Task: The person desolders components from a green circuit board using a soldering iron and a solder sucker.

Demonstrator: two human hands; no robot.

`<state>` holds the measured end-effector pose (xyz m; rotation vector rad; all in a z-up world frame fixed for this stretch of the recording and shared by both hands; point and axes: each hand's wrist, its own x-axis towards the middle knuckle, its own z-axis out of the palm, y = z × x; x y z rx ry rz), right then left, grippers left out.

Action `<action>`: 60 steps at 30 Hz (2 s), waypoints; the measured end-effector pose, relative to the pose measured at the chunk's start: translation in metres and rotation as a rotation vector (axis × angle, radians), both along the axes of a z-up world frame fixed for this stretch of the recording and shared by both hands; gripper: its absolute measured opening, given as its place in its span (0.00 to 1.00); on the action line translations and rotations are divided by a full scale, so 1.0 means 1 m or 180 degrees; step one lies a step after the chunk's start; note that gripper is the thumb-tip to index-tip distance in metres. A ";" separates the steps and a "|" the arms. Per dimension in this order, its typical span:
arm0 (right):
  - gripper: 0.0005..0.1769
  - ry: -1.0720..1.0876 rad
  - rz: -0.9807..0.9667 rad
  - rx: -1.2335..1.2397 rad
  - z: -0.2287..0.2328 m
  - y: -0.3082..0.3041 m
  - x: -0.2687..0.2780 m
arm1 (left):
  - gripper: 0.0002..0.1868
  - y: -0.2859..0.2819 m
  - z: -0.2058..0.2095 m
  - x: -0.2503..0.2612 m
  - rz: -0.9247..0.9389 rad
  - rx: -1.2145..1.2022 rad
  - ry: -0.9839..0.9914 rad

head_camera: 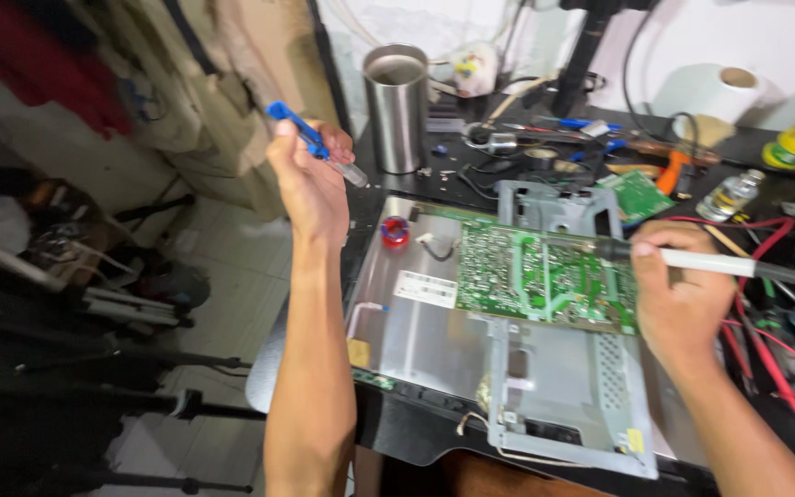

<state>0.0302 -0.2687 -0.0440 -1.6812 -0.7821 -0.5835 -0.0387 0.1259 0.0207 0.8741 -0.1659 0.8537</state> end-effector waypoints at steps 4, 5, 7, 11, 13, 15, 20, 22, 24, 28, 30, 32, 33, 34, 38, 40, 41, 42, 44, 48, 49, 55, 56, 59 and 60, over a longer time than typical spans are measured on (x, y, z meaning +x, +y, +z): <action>0.09 0.0172 0.0159 0.0135 -0.005 -0.003 0.001 | 0.17 0.033 -0.019 0.006 0.0246 -0.0195 0.0274; 0.10 0.0176 0.0130 0.0121 -0.005 -0.003 0.001 | 0.14 0.039 -0.023 0.008 0.0349 -0.0092 0.0360; 0.12 0.0189 0.0130 0.0100 -0.005 0.002 0.000 | 0.12 0.046 -0.032 0.008 0.0482 0.0002 0.0456; 0.09 0.0143 0.0086 0.0104 0.005 0.004 -0.005 | 0.11 0.047 -0.037 0.008 0.0638 0.0120 0.0538; 0.09 0.0131 0.0023 0.0041 0.007 0.004 -0.006 | 0.12 0.045 -0.036 0.008 0.0646 0.0103 0.0499; 0.10 0.0010 -0.0123 -0.0108 0.008 0.003 -0.006 | 0.13 0.045 -0.035 0.007 0.0747 0.0067 0.0484; 0.10 0.0083 -0.0085 -0.0032 0.000 0.001 -0.003 | 0.12 0.044 -0.038 0.010 0.0584 0.0009 0.0525; 0.10 0.0066 -0.0095 -0.0028 -0.005 -0.001 -0.001 | 0.13 0.041 -0.037 0.012 0.0570 0.0218 0.0466; 0.10 0.0111 -0.0003 0.0001 -0.007 -0.002 0.002 | 0.12 0.031 -0.034 0.016 0.0371 -0.0189 0.0081; 0.08 0.0155 -0.0120 -0.0004 -0.003 0.000 0.000 | 0.14 0.003 -0.021 0.015 -0.0076 -0.0043 -0.0161; 0.07 0.0136 -0.0173 -0.0049 0.001 0.002 -0.001 | 0.09 -0.015 -0.015 0.019 -0.0488 -0.0160 -0.0271; 0.04 0.0162 -0.0051 0.0112 0.003 0.006 -0.001 | 0.10 -0.033 -0.009 0.021 -0.0648 -0.0205 -0.0152; 0.04 0.0153 0.0018 0.0184 0.004 0.007 0.001 | 0.12 -0.043 -0.008 0.022 -0.0733 -0.0225 -0.0030; 0.04 0.0137 0.0096 0.0266 0.003 0.007 0.003 | 0.12 -0.053 -0.007 0.023 -0.0813 -0.0250 -0.0018; 0.05 0.0484 0.0103 0.0431 0.002 0.007 0.003 | 0.17 -0.087 -0.002 0.021 -0.0970 0.0096 -0.0098; 0.06 0.0454 0.0218 0.0439 0.003 0.006 0.003 | 0.18 -0.098 -0.001 0.019 -0.1137 0.0136 -0.0133; 0.06 0.0474 0.0178 0.0434 0.002 0.006 0.003 | 0.19 -0.102 -0.001 0.018 -0.1137 0.0297 -0.0045; 0.07 0.0473 0.0212 0.0463 0.002 0.006 0.004 | 0.19 -0.107 -0.001 0.018 -0.1134 0.0458 0.0041; 0.08 0.0491 0.0220 0.0481 0.002 0.005 0.004 | 0.19 -0.111 -0.001 0.019 -0.1114 0.0602 0.0175; 0.08 0.0517 0.0214 0.0413 0.004 0.005 0.004 | 0.18 -0.116 -0.003 0.019 -0.1086 0.0909 0.0441; 0.08 0.0492 0.0229 0.0378 0.004 0.005 0.003 | 0.18 -0.117 -0.004 0.018 -0.1097 0.0904 0.0455; 0.07 0.0378 0.0210 0.0181 0.006 0.005 0.003 | 0.17 -0.122 -0.008 0.012 -0.1116 0.1047 0.0539; 0.07 0.0385 0.0197 0.0178 0.006 0.005 0.003 | 0.17 -0.123 -0.009 0.010 -0.1067 0.1099 0.0586; 0.07 0.0390 0.0192 0.0121 0.007 0.004 0.004 | 0.17 -0.123 -0.013 0.010 -0.1038 0.1161 0.0643; 0.06 0.0355 0.0237 0.0117 0.007 0.004 0.005 | 0.17 -0.123 -0.015 0.010 -0.1043 0.1172 0.0651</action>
